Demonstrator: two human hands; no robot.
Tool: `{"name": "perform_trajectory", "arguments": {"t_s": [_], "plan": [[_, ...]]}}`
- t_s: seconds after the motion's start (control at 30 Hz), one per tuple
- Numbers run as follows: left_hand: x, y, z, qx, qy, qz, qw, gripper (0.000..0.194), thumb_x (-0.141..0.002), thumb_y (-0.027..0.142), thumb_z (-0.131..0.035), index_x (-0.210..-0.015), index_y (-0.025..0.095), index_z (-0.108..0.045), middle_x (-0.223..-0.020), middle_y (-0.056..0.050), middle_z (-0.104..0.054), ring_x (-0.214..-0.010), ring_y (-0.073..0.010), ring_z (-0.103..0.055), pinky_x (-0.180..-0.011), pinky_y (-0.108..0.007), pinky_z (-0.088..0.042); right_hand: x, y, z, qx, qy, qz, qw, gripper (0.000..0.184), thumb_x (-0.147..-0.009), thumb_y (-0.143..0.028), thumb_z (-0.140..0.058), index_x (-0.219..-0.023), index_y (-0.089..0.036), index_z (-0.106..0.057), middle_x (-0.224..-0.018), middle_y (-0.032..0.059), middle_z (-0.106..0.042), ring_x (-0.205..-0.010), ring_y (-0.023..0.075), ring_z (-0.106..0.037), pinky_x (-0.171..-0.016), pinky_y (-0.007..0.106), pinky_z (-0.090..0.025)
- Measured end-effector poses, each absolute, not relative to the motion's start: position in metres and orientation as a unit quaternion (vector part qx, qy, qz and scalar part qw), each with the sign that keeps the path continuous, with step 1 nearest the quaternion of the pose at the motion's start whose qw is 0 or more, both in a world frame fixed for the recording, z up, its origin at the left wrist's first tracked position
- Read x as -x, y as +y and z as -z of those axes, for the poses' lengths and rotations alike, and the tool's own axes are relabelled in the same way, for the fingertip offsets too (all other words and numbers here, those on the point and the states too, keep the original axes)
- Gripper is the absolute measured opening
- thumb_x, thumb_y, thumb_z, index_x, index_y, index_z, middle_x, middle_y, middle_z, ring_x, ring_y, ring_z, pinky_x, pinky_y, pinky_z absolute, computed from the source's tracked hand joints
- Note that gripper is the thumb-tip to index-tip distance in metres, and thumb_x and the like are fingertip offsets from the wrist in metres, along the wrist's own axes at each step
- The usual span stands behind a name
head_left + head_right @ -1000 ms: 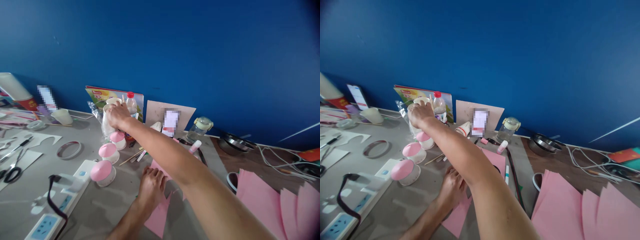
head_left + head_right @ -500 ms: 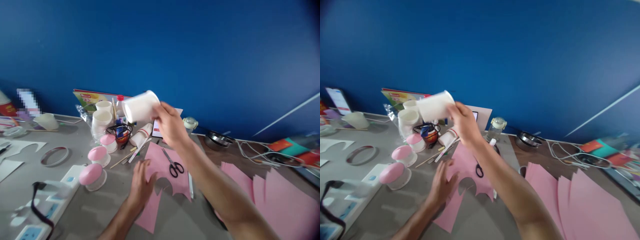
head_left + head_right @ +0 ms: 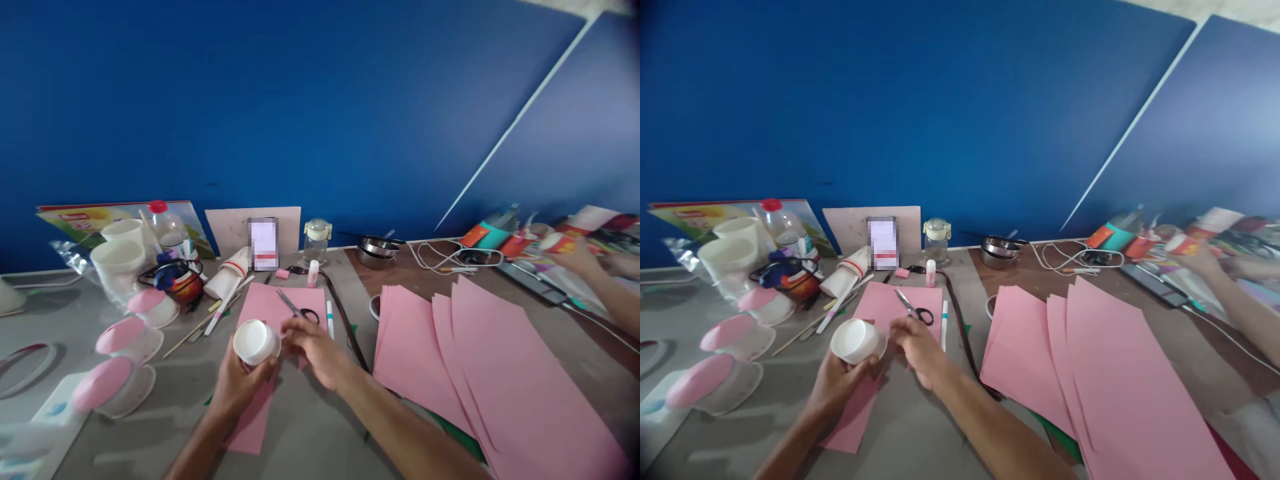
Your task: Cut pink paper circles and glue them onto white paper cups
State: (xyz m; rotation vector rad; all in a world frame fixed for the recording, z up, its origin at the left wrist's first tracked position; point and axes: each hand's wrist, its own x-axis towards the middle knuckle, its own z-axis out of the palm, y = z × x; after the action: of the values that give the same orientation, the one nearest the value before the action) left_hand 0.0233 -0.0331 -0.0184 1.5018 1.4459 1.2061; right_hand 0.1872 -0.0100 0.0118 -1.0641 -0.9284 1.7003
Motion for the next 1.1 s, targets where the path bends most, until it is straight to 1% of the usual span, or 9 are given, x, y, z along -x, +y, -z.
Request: {"name": "perform_trajectory", "arguments": {"t_s": [0.03, 0.13, 0.3, 0.43, 0.6, 0.7, 0.8, 1.0, 1.1], "plan": [[-0.022, -0.032, 0.021, -0.579, 0.571, -0.459, 0.357, 0.058, -0.068, 0.040, -0.071, -0.117, 0.015, -0.052, -0.104, -0.012, -0.066, -0.096, -0.0270, -0.064, -0.086, -0.042, -0.051, -0.202, -0.005, -0.014, 0.471, -0.418, -0.604, 0.488, 0.018, -0.070, -0.029, -0.066, -0.084, -0.018, -0.063, -0.073, 0.0001, -0.061, -0.067, 0.0132, -0.055, -0.066, 0.025, -0.044], [-0.019, -0.028, 0.031, -0.602, 0.580, -0.431, 0.340, 0.065, -0.067, 0.045, -0.071, -0.121, 0.014, -0.049, -0.107, -0.012, -0.063, -0.098, -0.0280, -0.062, -0.085, -0.043, -0.051, -0.246, 0.011, -0.018, 0.542, -0.508, -0.448, 0.498, 0.020, -0.080, -0.032, -0.053, -0.086, -0.017, -0.065, -0.067, -0.0004, -0.059, -0.065, 0.0139, -0.054, -0.064, 0.025, -0.042], [-0.018, -0.023, 0.032, -0.657, 0.596, -0.399, 0.232, 0.048, -0.070, 0.048, -0.066, -0.105, 0.016, -0.057, -0.107, -0.011, -0.055, -0.100, -0.0286, -0.057, -0.085, -0.046, -0.049, -0.279, 0.026, -0.014, 0.618, -0.653, -0.265, 0.348, 0.021, -0.085, -0.020, -0.047, -0.088, -0.018, -0.068, -0.084, 0.0042, -0.069, -0.076, 0.0164, -0.061, -0.071, 0.026, -0.045], [-0.020, -0.022, 0.025, -0.637, 0.608, -0.402, 0.251, 0.047, -0.069, 0.048, -0.066, -0.103, 0.016, -0.056, -0.099, -0.010, -0.059, -0.091, -0.0269, -0.059, -0.078, -0.043, -0.051, -0.278, 0.020, -0.006, 0.612, -0.694, -0.249, 0.287, 0.027, -0.081, -0.007, -0.049, -0.090, -0.019, -0.071, -0.097, 0.0076, -0.068, -0.090, 0.0191, -0.063, -0.082, 0.028, -0.044], [-0.019, -0.023, 0.021, -0.579, 0.610, -0.423, 0.338, 0.051, -0.070, 0.049, -0.065, -0.106, 0.015, -0.056, -0.097, -0.011, -0.067, -0.090, -0.0283, -0.064, -0.077, -0.042, -0.051, -0.279, 0.007, -0.005, 0.598, -0.769, -0.182, 0.135, 0.036, -0.080, -0.003, -0.045, -0.103, -0.020, -0.066, -0.110, 0.0096, -0.060, -0.085, 0.0167, -0.064, -0.075, 0.025, -0.044], [-0.019, -0.024, 0.020, -0.574, 0.608, -0.424, 0.349, 0.052, -0.069, 0.050, -0.065, -0.106, 0.014, -0.056, -0.097, -0.013, -0.068, -0.089, -0.0291, -0.064, -0.077, -0.044, -0.051, -0.280, 0.010, -0.010, 0.663, -0.724, -0.145, 0.124, 0.021, -0.090, -0.018, -0.044, -0.100, -0.017, -0.063, -0.105, 0.0104, -0.063, -0.090, 0.0189, -0.065, -0.077, 0.026, -0.044], [-0.021, -0.025, 0.021, -0.580, 0.602, -0.426, 0.347, 0.052, -0.070, 0.049, -0.065, -0.107, 0.014, -0.057, -0.098, -0.012, -0.068, -0.090, -0.0284, -0.064, -0.078, -0.043, -0.051, -0.274, 0.019, -0.011, 0.732, -0.661, -0.144, 0.079, 0.026, -0.092, -0.035, -0.044, -0.101, -0.016, -0.060, -0.099, 0.0133, -0.068, -0.094, 0.0253, -0.065, -0.076, 0.031, -0.044], [-0.022, -0.028, 0.020, -0.597, 0.583, -0.418, 0.359, 0.041, -0.073, 0.045, -0.064, -0.102, 0.016, -0.060, -0.091, -0.007, -0.070, -0.083, -0.0240, -0.065, -0.072, -0.035, -0.054, -0.263, 0.027, -0.009, 0.745, -0.641, -0.174, 0.064, 0.030, -0.085, -0.022, -0.047, -0.113, -0.015, -0.053, -0.102, 0.0151, -0.070, -0.096, 0.0285, -0.066, -0.073, 0.033, -0.044], [-0.021, -0.029, 0.020, -0.593, 0.578, -0.426, 0.364, 0.040, -0.073, 0.045, -0.064, -0.100, 0.016, -0.060, -0.089, -0.007, -0.070, -0.080, -0.0232, -0.065, -0.068, -0.032, -0.054, -0.263, 0.024, -0.011, 0.750, -0.630, -0.182, 0.088, 0.034, -0.086, -0.028, -0.047, -0.117, -0.015, -0.050, -0.103, 0.0159, -0.069, -0.099, 0.0304, -0.065, -0.076, 0.035, -0.043]]}}
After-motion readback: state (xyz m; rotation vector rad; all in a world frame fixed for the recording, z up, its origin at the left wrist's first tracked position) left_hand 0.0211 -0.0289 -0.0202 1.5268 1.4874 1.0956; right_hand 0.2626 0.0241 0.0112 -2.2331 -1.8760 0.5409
